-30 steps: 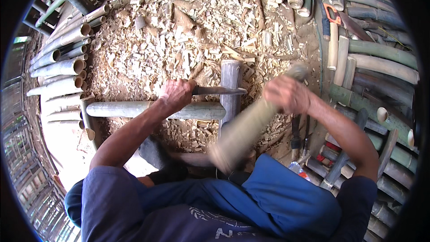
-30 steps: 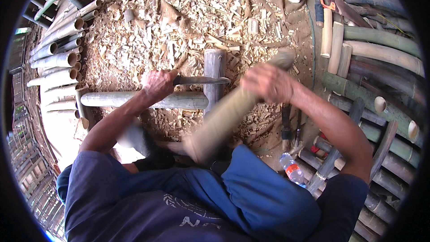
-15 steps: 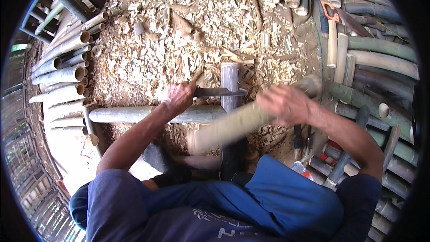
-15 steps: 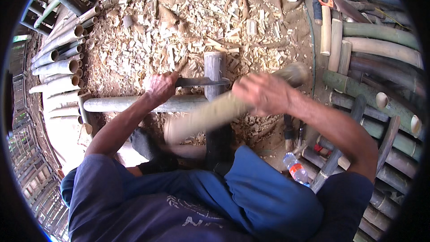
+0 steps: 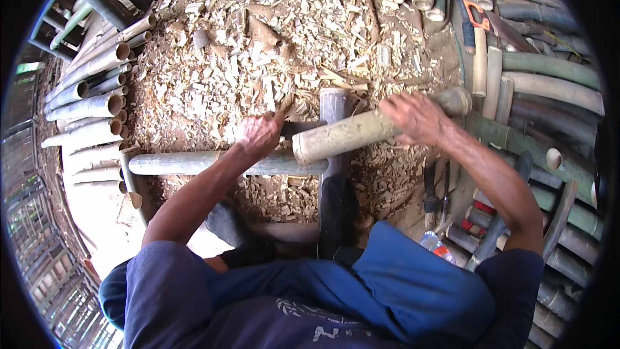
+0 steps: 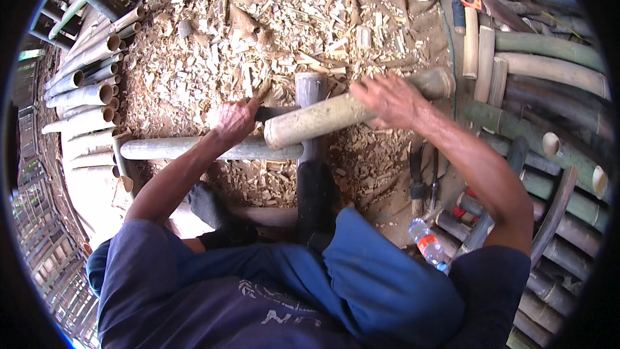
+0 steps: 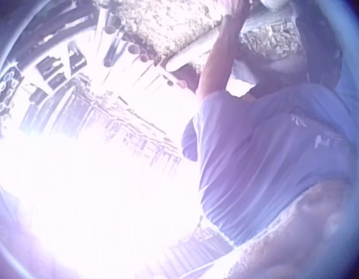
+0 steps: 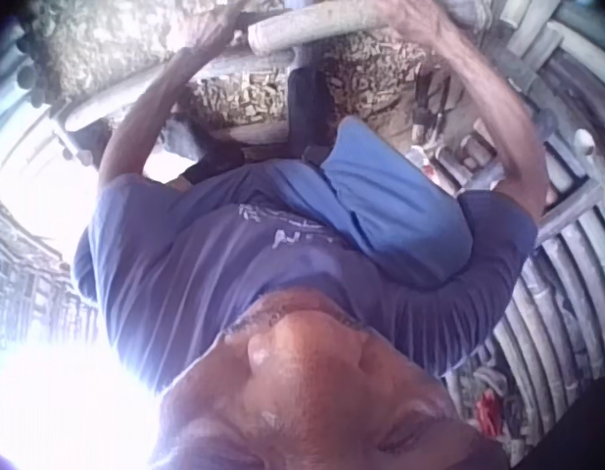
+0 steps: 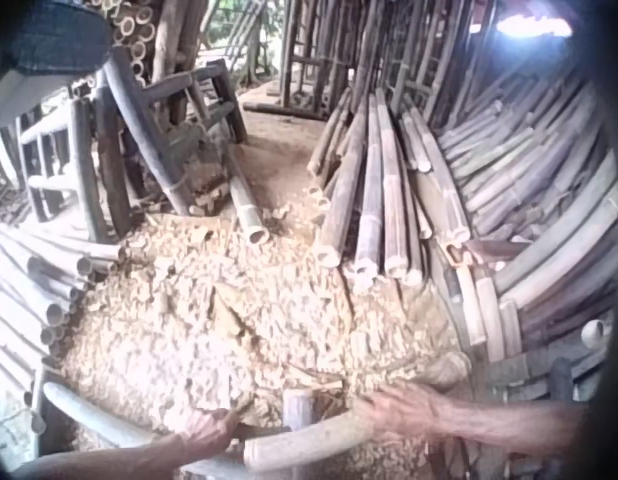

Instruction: The person whittles and fits together pieces of bamboo using a knife to create a joint.

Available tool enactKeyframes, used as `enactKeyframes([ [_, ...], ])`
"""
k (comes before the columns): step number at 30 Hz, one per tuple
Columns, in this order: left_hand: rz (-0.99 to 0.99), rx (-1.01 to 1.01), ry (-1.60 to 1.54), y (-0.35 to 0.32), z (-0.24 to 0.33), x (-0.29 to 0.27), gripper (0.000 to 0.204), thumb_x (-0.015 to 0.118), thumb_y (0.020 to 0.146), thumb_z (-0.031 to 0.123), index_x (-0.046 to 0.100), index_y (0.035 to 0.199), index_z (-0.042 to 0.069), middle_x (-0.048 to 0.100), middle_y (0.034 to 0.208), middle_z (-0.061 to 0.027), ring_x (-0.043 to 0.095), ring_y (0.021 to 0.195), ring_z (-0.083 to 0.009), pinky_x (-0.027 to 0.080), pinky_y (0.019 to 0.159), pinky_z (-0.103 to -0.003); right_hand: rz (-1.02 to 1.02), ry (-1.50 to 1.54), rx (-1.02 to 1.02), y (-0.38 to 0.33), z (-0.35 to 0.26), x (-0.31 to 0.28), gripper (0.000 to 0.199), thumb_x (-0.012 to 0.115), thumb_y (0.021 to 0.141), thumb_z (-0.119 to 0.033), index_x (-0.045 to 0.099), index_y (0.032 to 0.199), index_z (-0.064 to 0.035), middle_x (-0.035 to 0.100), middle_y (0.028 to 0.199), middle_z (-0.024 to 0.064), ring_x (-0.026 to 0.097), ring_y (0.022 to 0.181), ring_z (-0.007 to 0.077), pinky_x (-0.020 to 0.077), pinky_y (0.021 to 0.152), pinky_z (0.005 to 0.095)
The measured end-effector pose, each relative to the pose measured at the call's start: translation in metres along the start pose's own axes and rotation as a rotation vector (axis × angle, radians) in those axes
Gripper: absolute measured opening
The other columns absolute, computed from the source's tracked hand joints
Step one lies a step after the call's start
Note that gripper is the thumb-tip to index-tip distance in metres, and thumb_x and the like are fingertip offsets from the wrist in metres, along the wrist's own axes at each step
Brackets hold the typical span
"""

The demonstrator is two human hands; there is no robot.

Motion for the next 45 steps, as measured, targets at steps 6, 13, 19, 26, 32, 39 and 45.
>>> enactKeyframes([
  [6, 0.269, 0.237, 0.017, -0.012, -0.006, 0.006, 0.040, 0.066, 0.096, 0.034, 0.053, 0.123, 0.007, 0.064, 0.103, -0.0160, 0.070, 0.075, -0.0279, 0.057, 0.062, -0.039, 0.166, 0.212, 0.221, -0.015, 0.004, -0.054, 0.068, 0.091, 0.068, -0.024, 0.048, 0.117, -0.0047, 0.068, 0.097, 0.0182, 0.071, 0.086, 0.0331, 0.0652, 0.074, 0.0446],
  [13, 0.092, -0.275, -1.390, 0.046, -0.063, -0.030, 0.048, 0.060, 0.101, 0.051, 0.070, 0.092, 0.005, 0.056, 0.056, 0.0023, 0.054, 0.050, -0.0055, 0.038, 0.035, -0.019, 0.399, 0.801, 0.796, -0.044, 0.001, -0.057, 0.070, 0.082, 0.074, -0.021, 0.047, 0.130, 0.0024, 0.067, 0.109, 0.0169, 0.069, 0.097, 0.0275, 0.0562, 0.084, 0.0415],
  [19, 0.124, 0.052, -0.674, 0.068, -0.053, -0.072, 0.058, 0.063, 0.096, 0.059, 0.079, 0.101, 0.003, 0.062, 0.059, -0.0013, 0.045, 0.043, -0.0096, 0.037, 0.040, -0.030, 0.486, 1.472, 0.930, -0.056, -0.016, -0.051, 0.070, 0.078, 0.078, -0.021, 0.046, 0.137, -0.0001, 0.062, 0.110, 0.0111, 0.063, 0.094, 0.0169, 0.0546, 0.084, 0.0346],
  [26, 0.084, 0.244, -0.206, 0.072, -0.043, -0.058, 0.056, 0.062, 0.094, 0.063, 0.079, 0.085, 0.010, 0.054, 0.052, -0.0008, 0.042, 0.042, -0.0127, 0.036, 0.039, -0.032, 0.438, 1.607, 0.979, -0.050, -0.027, -0.062, 0.070, 0.077, 0.077, -0.019, 0.046, 0.137, -0.0005, 0.061, 0.109, 0.0094, 0.063, 0.097, 0.0189, 0.0537, 0.085, 0.0351],
  [32, 0.029, 0.174, -0.156, 0.067, -0.040, -0.058, 0.049, 0.063, 0.096, 0.055, 0.078, 0.083, 0.010, 0.061, 0.053, -0.0015, 0.044, 0.041, -0.0110, 0.039, 0.038, -0.032, 0.493, 1.451, 0.872, -0.043, -0.034, -0.066, 0.073, 0.077, 0.077, -0.017, 0.044, 0.140, 0.0007, 0.060, 0.119, 0.0115, 0.060, 0.109, 0.0202, 0.0475, 0.098, 0.0339],
  [39, 0.088, 0.057, 0.029, 0.060, -0.031, -0.056, 0.063, 0.055, 0.093, 0.068, 0.073, 0.075, 0.011, 0.058, 0.051, -0.0010, 0.047, 0.040, -0.0118, 0.039, 0.037, -0.033, 0.516, 1.082, 0.759, -0.018, -0.050, -0.058, 0.072, 0.075, 0.082, -0.019, 0.038, 0.140, 0.0014, 0.062, 0.117, 0.0183, 0.066, 0.099, 0.0252, 0.0561, 0.086, 0.0366],
  [45, 0.053, 0.001, 0.043, 0.068, -0.038, -0.046, 0.067, 0.055, 0.090, 0.073, 0.074, 0.078, 0.009, 0.057, 0.052, -0.0012, 0.048, 0.041, -0.0118, 0.039, 0.037, -0.033, -0.306, 0.788, 0.986, 0.013, -0.043, -0.078, 0.068, 0.076, 0.082, -0.021, 0.040, 0.136, -0.0006, 0.065, 0.108, 0.0227, 0.071, 0.089, 0.0299, 0.0625, 0.078, 0.0405],
])
Point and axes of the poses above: each hand's wrist, its own y-axis towards the middle knuckle, its own x-axis out of the palm, z = x × y, the point moved 4 cm from there along y, towards the middle knuckle
